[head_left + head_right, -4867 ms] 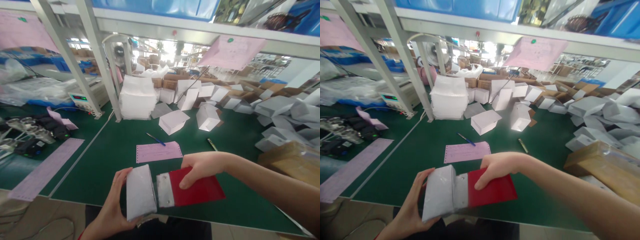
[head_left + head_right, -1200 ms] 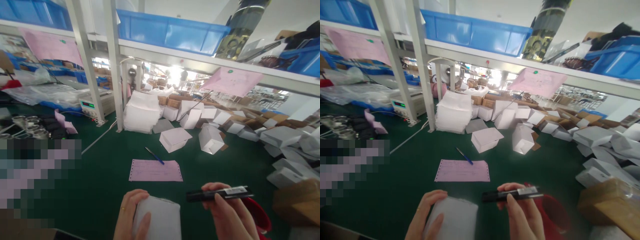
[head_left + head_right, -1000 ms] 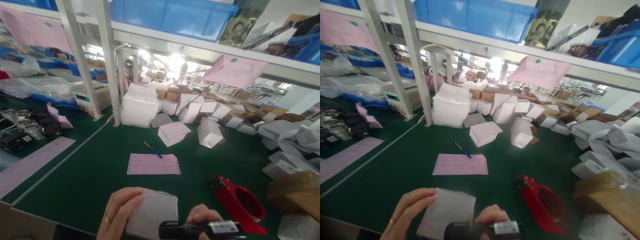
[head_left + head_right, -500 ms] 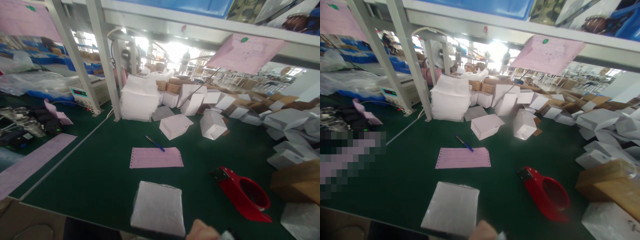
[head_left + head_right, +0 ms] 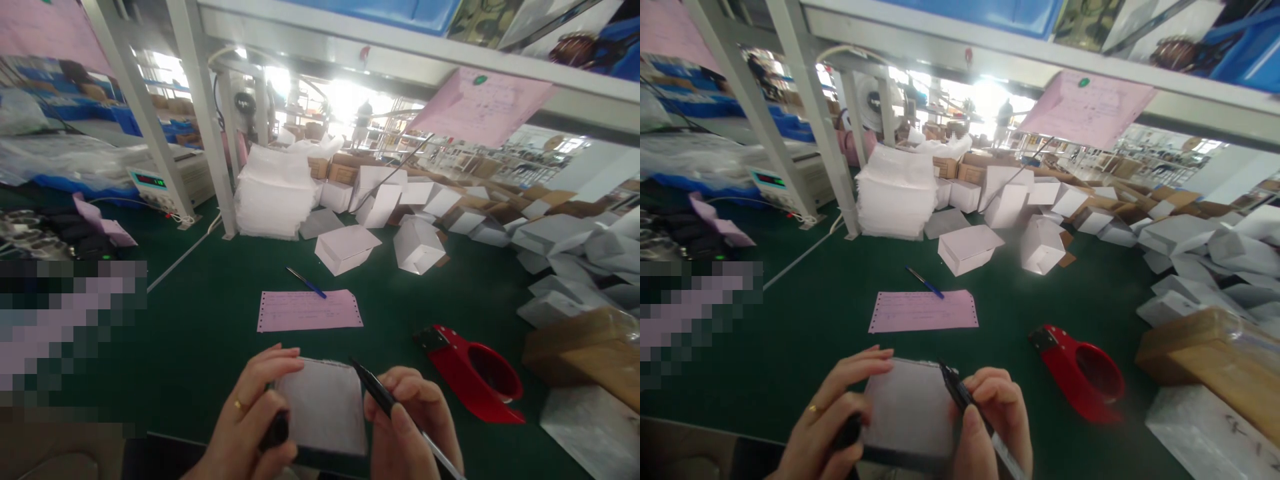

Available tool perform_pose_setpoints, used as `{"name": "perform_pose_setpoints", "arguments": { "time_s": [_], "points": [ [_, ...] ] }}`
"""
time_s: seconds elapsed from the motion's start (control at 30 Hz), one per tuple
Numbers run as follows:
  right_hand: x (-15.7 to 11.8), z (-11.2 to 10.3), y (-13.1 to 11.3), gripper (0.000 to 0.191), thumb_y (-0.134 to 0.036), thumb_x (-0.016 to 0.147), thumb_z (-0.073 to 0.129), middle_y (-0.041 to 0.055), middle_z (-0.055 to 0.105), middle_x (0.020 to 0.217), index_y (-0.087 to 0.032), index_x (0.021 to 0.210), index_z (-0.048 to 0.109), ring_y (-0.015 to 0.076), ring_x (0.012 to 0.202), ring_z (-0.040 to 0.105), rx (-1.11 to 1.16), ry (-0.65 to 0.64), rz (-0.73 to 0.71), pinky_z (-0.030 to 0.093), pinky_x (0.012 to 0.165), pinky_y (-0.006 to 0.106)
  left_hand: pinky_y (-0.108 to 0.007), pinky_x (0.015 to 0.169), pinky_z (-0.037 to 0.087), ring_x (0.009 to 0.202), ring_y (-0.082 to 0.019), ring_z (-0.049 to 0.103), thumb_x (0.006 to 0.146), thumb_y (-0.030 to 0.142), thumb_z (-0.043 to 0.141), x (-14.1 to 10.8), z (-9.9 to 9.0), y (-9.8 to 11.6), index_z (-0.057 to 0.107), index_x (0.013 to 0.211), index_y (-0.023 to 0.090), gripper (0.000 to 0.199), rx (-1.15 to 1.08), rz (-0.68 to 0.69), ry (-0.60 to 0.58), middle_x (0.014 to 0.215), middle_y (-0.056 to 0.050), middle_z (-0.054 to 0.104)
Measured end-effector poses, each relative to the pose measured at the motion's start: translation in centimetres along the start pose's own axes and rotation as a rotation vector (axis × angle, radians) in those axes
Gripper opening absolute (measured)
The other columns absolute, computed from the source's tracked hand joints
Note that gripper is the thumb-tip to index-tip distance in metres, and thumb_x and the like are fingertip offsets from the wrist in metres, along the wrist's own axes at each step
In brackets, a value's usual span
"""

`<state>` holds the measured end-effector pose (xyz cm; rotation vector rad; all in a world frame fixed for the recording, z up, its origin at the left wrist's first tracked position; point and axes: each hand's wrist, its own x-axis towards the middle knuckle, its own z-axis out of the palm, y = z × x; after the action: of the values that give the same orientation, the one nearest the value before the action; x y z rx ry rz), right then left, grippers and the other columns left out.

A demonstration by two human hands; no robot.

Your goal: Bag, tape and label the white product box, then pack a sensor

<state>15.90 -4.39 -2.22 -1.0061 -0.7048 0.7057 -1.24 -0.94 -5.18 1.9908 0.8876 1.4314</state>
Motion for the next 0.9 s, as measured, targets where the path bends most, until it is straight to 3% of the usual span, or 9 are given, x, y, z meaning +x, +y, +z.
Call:
{"name": "perform_pose_setpoints", "arguments": {
  "time_s": [0.1,0.17,0.3,0.4,0.53,0.67,0.77,0.83,0.9],
  "points": [
    [0.8,0.3,1.4,0.02,-0.037,0.083,0.083,-0.0004,0.056,0.093,-0.024,0.084,0.068,0.0136,0.073,0.055,-0.025,0.08,-0.011,0.049,0.062,0.021,-0.037,0.102,0.051,0.126,-0.025,0.061,0.11,0.035,0.042,0.8,2.0,-1.0,0.059,0.107,0.025,0.019,-0.081,-0.056,-0.017,0.128,-0.008,0.069],
    [1.7,0.7,1.8,0.02,-0.037,0.083,0.083,-0.0006,0.058,0.093,-0.023,0.083,0.068,0.0126,0.07,0.055,0.002,0.129,0.012,0.05,0.061,0.02,-0.036,0.093,0.053,0.111,-0.024,0.067,0.11,0.034,0.04,2.4,2.7,-1.4,0.06,0.116,0.023,0.024,-0.063,-0.183,-0.003,0.117,-0.008,0.071],
    [3.7,1.2,1.8,0.03,-0.045,0.075,0.09,-0.0015,0.063,0.086,-0.023,0.083,0.072,0.0121,0.07,0.059,0.091,0.172,0.088,0.052,0.064,0.019,-0.038,0.067,0.051,0.082,-0.028,0.068,0.103,0.051,0.037,6.5,2.9,-1.4,0.065,0.091,0.019,0.044,0.011,-0.496,-0.079,0.09,-0.011,0.072],
    [4.1,0.8,1.7,0.035,-0.048,0.071,0.093,-0.0001,0.067,0.087,-0.023,0.087,0.075,0.014,0.075,0.063,0.112,0.178,0.108,0.055,0.067,0.02,-0.037,0.061,0.05,0.074,-0.029,0.068,0.099,0.055,0.039,8.1,3.1,-1.7,0.066,0.08,0.02,0.048,0.005,-0.563,-0.122,0.08,-0.01,0.072],
    [3.4,-0.1,1.9,0.032,-0.047,0.077,0.089,0.0024,0.07,0.09,-0.023,0.093,0.077,0.0159,0.077,0.066,0.103,0.117,0.155,0.056,0.065,0.022,-0.04,0.064,0.05,0.068,-0.029,0.067,0.097,0.059,0.038,7.5,3.9,-1.8,0.064,0.069,0.022,0.053,-0.032,-0.618,-0.119,0.069,-0.01,0.071],
    [3.0,-1.0,2.1,0.028,-0.044,0.08,0.087,0.0028,0.071,0.096,-0.022,0.093,0.077,0.0169,0.082,0.069,0.042,0.173,0.102,0.058,0.071,0.024,-0.044,0.075,0.054,0.076,-0.029,0.07,0.099,0.06,0.03,5.8,4.0,-2.0,0.053,0.067,0.025,0.053,-0.09,-0.659,-0.03,0.077,-0.009,0.075],
    [3.1,-2.0,1.6,0.025,-0.042,0.086,0.082,0.006,0.072,0.106,-0.022,0.099,0.078,0.021,0.092,0.071,-0.025,0.166,0.077,0.06,0.079,0.029,-0.045,0.083,0.055,0.092,-0.03,0.072,0.102,0.064,0.032,3.9,3.5,-2.4,0.051,0.07,0.025,0.054,-0.159,-0.681,0.141,0.092,-0.01,0.079],
    [3.1,-2.5,1.1,0.023,-0.039,0.089,0.079,0.009,0.072,0.116,-0.022,0.105,0.078,0.0253,0.1,0.072,-0.133,0.062,0.088,0.061,0.082,0.034,-0.044,0.091,0.052,0.104,-0.03,0.07,0.104,0.062,0.04,2.3,3.3,-2.4,0.053,0.074,0.024,0.051,-0.213,-0.608,0.31,0.1,-0.009,0.079],
    [3.0,-2.7,0.5,0.016,-0.031,0.088,0.078,0.0089,0.071,0.118,-0.024,0.102,0.079,0.0263,0.102,0.072,-0.285,-0.131,0.074,0.062,0.081,0.033,-0.039,0.092,0.05,0.104,-0.027,0.066,0.107,0.054,0.043,0.7,3.2,-2.0,0.054,0.076,0.023,0.045,-0.249,-0.437,0.434,0.099,-0.007,0.076]
  ]
}}
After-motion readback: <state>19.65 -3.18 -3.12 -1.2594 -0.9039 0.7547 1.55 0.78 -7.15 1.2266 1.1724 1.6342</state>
